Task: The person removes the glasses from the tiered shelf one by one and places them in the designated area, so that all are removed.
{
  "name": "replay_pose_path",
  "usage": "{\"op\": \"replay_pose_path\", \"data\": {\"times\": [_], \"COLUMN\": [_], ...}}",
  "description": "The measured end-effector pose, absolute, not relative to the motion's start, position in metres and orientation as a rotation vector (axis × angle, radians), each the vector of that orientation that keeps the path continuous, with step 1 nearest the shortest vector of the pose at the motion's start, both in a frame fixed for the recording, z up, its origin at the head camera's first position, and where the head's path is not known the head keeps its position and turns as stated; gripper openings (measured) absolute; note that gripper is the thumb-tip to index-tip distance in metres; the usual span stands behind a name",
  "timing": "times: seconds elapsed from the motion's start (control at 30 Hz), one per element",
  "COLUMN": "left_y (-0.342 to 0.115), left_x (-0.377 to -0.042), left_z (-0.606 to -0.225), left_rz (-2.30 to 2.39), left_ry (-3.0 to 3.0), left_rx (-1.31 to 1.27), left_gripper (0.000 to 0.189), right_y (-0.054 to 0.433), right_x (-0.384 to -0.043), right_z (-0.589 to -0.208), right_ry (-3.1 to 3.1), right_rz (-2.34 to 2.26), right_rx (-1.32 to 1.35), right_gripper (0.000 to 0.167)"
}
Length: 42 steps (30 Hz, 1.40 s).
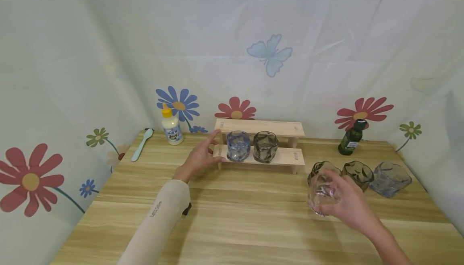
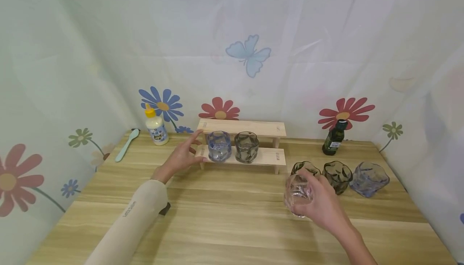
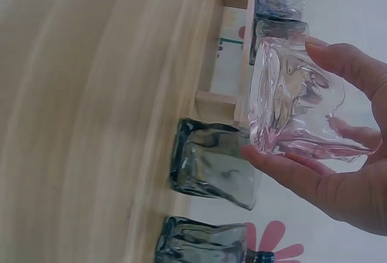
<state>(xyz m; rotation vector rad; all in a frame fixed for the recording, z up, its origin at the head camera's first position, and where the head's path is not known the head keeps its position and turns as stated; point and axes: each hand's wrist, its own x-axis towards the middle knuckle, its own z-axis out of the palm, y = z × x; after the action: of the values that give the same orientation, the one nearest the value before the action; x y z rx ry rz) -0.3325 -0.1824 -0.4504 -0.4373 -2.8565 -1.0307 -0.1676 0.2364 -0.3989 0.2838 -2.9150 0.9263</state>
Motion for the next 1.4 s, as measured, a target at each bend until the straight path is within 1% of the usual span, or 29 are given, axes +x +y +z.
{"op": "replay_pose_path", "data": {"times": [0.2, 0.47, 0.7, 1.0, 1.4], "left_y": [-0.182, -0.182, -0.182, -0.183, -0.183], "left_x": [-0.334, -0.333, -0.332, -0.332, -0.333], "left_z": [-0.449, -0.449, -0.448, -0.449, -0.45], "left_rz": [-1.03, -1.036, -1.024, -1.026, -1.016], "left_ry": [-2.862, -2.875, -2.868, -2.87, -2.874], "left_rx": [-0.436, -0.429, -0.433, -0.422, -0.418], "left_gripper": [0.103, 0.104, 0.103, 0.103, 0.103], "right_y": [0.242, 0.247, 0.251, 0.255, 0.259], "right_x": [-0.168, -0.173, -0.176, -0.182, -0.187], "right_z": [-0.413, -0.429, -0.439, -0.444, -0.445], "right_ry": [-2.947, -2.93, -2.915, -2.918, -2.926], "right_rz": [0.965, 0.985, 0.977, 0.993, 0.991], "right_rx": [0.288, 0.311, 0.323, 0.335, 0.355], "right_gripper": [0.097, 0.092, 0.091, 0.094, 0.093]}}
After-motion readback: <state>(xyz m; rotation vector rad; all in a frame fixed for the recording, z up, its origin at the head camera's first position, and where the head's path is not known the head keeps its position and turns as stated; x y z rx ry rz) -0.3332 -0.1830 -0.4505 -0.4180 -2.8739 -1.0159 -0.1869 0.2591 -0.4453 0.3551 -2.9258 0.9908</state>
